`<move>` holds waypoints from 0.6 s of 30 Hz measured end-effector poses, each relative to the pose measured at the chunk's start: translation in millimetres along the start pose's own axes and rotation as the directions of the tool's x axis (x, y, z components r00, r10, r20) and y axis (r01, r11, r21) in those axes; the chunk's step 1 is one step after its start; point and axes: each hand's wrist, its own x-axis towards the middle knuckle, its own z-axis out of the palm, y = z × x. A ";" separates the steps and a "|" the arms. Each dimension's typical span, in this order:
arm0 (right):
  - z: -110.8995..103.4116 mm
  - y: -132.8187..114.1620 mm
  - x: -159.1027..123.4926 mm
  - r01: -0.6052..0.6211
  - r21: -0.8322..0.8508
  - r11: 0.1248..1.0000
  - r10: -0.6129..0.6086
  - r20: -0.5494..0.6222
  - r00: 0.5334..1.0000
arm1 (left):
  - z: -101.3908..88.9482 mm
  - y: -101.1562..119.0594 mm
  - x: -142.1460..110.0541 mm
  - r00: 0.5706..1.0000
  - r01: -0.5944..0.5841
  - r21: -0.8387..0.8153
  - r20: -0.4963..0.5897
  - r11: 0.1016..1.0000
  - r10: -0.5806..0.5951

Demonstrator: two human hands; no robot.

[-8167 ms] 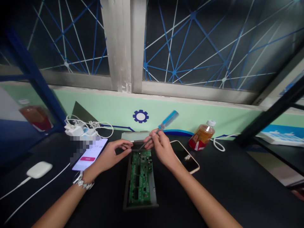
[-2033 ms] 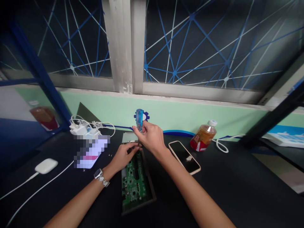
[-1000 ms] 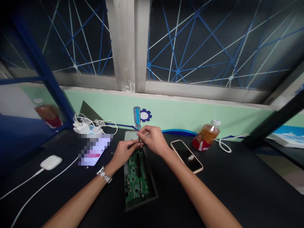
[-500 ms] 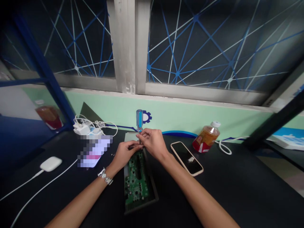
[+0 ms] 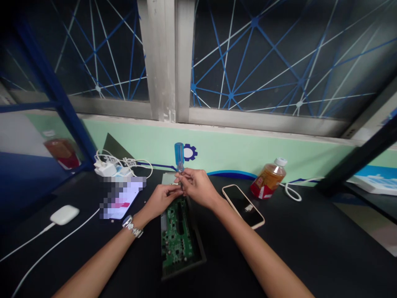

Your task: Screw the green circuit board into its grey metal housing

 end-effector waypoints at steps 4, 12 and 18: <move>-0.5 1.5 1.1 0.022 -0.177 0.984 -0.043 -0.116 0.992 | 1.0 2.0 -1.1 0.997 0.014 0.107 -0.071 0.994 -0.006; -1.5 1.9 3.3 -0.001 -0.268 0.963 -0.038 -0.138 0.990 | 9.3 -9.0 2.3 0.973 0.055 0.066 -0.228 0.996 -0.038; -5.8 -4.1 0.5 0.046 -0.268 0.962 -0.054 -0.021 0.998 | 13.1 -9.4 8.2 0.971 0.005 0.007 -0.241 1.000 -0.003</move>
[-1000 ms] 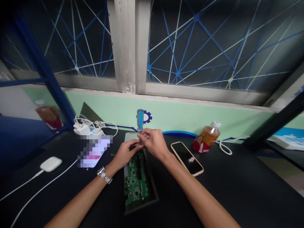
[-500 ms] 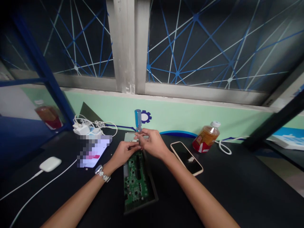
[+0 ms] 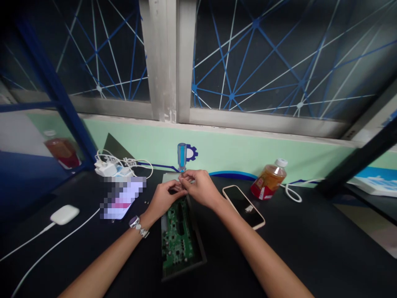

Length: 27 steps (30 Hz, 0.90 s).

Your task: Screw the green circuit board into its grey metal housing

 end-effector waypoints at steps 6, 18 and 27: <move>7.3 1.1 -0.7 0.018 -0.095 0.995 -0.021 -0.040 0.999 | 4.2 -5.6 1.9 0.998 0.017 -0.025 0.058 1.000 -0.016; 2.9 7.8 -0.8 -0.108 0.302 0.947 0.085 0.088 0.993 | -17.9 7.9 -3.5 0.971 0.041 -0.089 0.237 0.995 -0.019; 9.3 2.5 -3.3 -0.107 0.298 0.949 0.063 0.154 0.986 | -5.1 4.9 -1.0 0.978 -0.036 -0.017 0.205 0.999 0.038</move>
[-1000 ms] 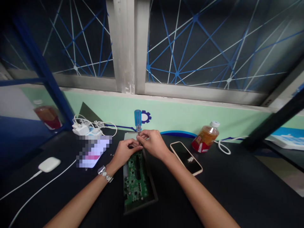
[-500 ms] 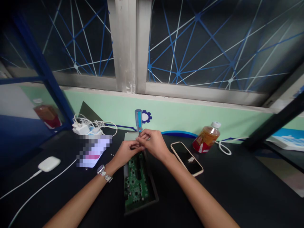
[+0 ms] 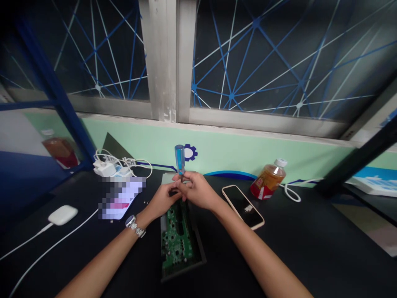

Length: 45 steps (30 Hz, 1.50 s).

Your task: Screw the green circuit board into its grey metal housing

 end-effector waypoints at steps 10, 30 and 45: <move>-7.1 12.0 5.4 -0.019 0.012 1.000 0.021 -0.193 0.981 | -2.3 3.0 -4.8 0.998 0.063 -0.076 0.030 0.995 -0.061; -8.7 9.1 3.5 -0.023 -0.066 0.998 0.010 -0.185 0.983 | 0.5 -0.8 -4.9 0.998 0.064 -0.099 0.009 0.993 -0.064; 1.9 3.7 0.5 -0.011 -0.260 0.965 -0.045 -0.208 0.977 | 5.3 -2.8 -2.9 0.999 0.021 0.019 -0.031 1.000 -0.020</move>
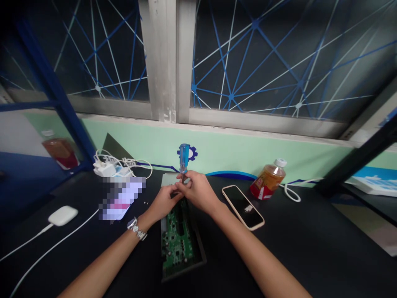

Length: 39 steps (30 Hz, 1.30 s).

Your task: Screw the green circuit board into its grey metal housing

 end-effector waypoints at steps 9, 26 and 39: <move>-4.2 9.8 1.3 0.010 0.125 0.992 -0.018 0.063 0.998 | -13.3 5.5 -3.5 0.999 0.030 -0.061 0.029 0.998 -0.028; -17.1 11.2 -18.4 0.057 0.283 0.957 -0.006 -0.178 0.984 | -31.8 23.2 -10.4 0.999 -0.053 0.213 0.002 0.976 0.054; 7.9 44.5 -74.6 -0.001 0.829 0.559 0.364 -0.244 0.899 | -26.8 25.8 -30.0 0.996 -0.034 0.290 0.088 0.957 0.009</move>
